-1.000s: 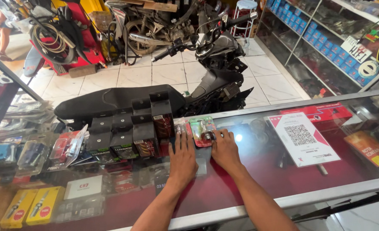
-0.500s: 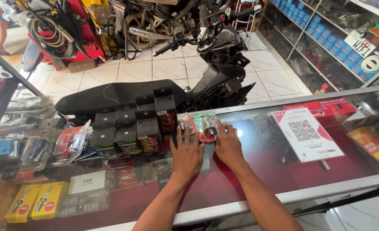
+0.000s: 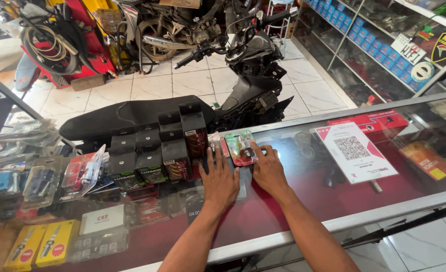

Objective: The person picks up packaged motorcycle parts from a glass counter and hangs them one by one onto a wire display grid.

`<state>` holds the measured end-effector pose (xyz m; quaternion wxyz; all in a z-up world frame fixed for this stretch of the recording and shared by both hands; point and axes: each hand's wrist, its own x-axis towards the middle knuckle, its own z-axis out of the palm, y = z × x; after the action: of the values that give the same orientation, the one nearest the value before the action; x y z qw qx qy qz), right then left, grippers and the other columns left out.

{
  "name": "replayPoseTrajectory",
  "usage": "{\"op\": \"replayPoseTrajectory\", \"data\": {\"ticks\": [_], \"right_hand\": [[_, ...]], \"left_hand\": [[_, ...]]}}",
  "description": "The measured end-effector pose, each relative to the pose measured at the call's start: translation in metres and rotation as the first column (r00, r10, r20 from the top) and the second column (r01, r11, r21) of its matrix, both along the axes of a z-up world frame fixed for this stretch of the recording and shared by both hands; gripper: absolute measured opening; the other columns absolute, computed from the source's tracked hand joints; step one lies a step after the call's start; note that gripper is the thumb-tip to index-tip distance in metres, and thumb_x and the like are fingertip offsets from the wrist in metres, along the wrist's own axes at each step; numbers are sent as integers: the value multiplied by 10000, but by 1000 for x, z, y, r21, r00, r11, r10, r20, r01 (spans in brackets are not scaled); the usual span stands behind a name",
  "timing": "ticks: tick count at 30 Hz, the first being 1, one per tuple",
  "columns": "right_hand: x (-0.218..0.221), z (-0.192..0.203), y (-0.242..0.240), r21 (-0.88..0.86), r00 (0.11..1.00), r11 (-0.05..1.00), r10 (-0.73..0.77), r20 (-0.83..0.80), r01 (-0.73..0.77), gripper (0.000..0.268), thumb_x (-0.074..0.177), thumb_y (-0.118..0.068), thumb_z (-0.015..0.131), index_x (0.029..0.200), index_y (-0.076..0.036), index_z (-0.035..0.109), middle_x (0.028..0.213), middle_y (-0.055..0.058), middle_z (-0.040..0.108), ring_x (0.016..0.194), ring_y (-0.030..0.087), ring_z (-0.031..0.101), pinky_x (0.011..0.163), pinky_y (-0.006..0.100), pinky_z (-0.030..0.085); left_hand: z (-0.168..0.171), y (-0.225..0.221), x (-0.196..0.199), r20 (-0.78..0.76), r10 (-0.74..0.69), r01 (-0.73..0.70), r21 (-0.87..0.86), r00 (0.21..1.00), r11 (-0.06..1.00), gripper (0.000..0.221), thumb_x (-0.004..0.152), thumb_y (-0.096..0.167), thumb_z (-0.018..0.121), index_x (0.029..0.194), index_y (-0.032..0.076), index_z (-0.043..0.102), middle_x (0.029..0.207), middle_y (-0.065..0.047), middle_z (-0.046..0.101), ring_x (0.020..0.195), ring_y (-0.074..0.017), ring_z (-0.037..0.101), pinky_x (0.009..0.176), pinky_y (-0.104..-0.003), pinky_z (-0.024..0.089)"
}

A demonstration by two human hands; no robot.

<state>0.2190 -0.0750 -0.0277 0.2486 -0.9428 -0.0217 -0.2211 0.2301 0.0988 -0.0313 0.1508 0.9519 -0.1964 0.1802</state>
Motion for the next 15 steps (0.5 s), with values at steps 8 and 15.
{"op": "replayPoseTrajectory", "data": {"ticks": [8,15], "right_hand": [[0,-1,0,-14,1000,1000,6,25,-6,714,809,9,654,1483,-133,468,1214,201,567,1062,413,549,924,501,492],[3,-4,-3,-53,1000,999,6,-3,-6,718,820,-1,652,1500,-122,456,1149,187,616,1014,399,543,929,493,478]], "left_hand": [[-1,-7,0,-4,-42,42,-55,999,998,619,960,394,531,1406,-34,506,1599,-231,307,1523,-395,188,1153,-694,167],[10,-12,-8,-56,-102,99,-52,993,994,664,926,346,573,1461,-25,442,1592,-254,296,1509,-420,182,1137,-714,164]]}}
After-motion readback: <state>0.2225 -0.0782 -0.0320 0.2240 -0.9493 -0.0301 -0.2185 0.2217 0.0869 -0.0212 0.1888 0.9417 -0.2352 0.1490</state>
